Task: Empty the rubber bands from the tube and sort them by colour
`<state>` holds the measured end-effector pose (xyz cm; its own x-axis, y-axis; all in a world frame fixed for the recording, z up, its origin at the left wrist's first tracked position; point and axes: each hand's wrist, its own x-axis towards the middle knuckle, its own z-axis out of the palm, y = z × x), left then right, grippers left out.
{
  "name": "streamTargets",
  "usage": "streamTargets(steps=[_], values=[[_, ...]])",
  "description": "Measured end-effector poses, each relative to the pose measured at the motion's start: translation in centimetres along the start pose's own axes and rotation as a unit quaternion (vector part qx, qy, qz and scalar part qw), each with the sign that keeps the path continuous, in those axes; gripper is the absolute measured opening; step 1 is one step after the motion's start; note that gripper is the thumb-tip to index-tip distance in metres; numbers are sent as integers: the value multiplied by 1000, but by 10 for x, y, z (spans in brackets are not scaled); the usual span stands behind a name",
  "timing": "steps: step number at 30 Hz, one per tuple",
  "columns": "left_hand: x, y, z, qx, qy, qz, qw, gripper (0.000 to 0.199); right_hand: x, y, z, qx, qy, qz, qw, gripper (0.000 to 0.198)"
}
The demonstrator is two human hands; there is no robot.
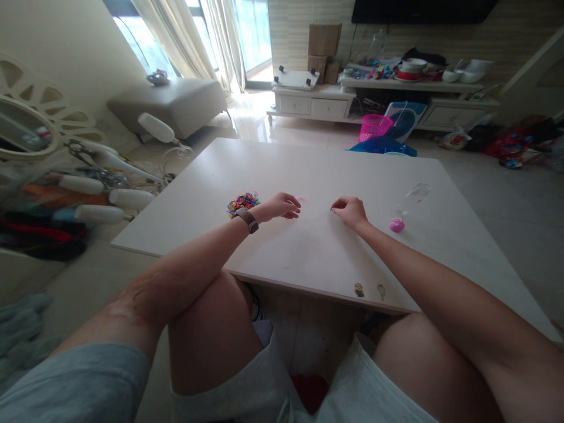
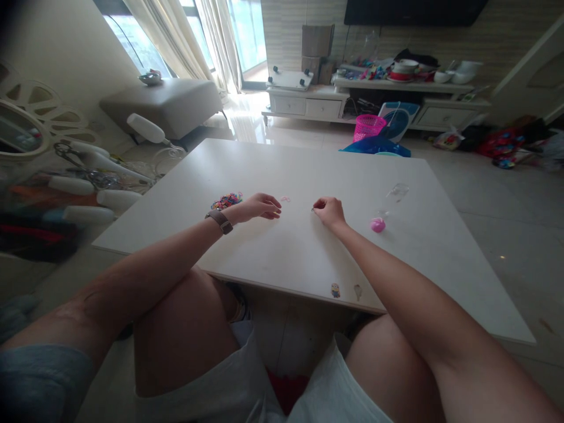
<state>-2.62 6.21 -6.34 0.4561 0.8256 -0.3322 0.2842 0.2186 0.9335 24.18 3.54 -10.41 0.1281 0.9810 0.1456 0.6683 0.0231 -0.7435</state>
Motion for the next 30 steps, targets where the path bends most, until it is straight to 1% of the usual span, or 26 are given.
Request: streamTargets(steps=[2,5,8,12,14,16,18,19,21,24,26,28,30], values=[[2,-1,-9,36,29,2,999,21,5,5,2,1,4,38,999,6],[3,-1,-20,65,61,-1,996,17,9,8,4,0,2,78,997,16],[1,1,-26,82,74,5,994,14,12,11,3,-7,-2,85,996,24],[-3,4,-37,104,97,21,990,12,13,17,-4,-34,-23,87,995,24],[-5,4,-45,117,116,29,986,12,13,21,-6,-60,-41,52,996,23],[-6,3,-54,128,143,39,981,12,13,25,-6,-91,-77,-11,993,20],[-8,1,-62,132,170,48,975,13,13,29,-3,-127,-120,-63,983,19],[-9,-1,-66,131,182,52,973,14,14,31,-1,-143,-135,-78,977,21],[-8,-6,-74,125,198,56,971,15,14,33,3,-169,-146,-93,970,26],[-7,-14,-84,116,209,48,970,16,15,37,8,-187,-142,-106,966,35],[-7,-18,-89,115,214,42,969,16,15,39,9,-190,-140,-115,965,38],[-9,-20,-94,145,221,35,964,18,15,41,9,-188,-139,-119,965,37],[-13,-21,-99,218,216,30,951,20,14,42,8,-181,-137,-121,966,35]])
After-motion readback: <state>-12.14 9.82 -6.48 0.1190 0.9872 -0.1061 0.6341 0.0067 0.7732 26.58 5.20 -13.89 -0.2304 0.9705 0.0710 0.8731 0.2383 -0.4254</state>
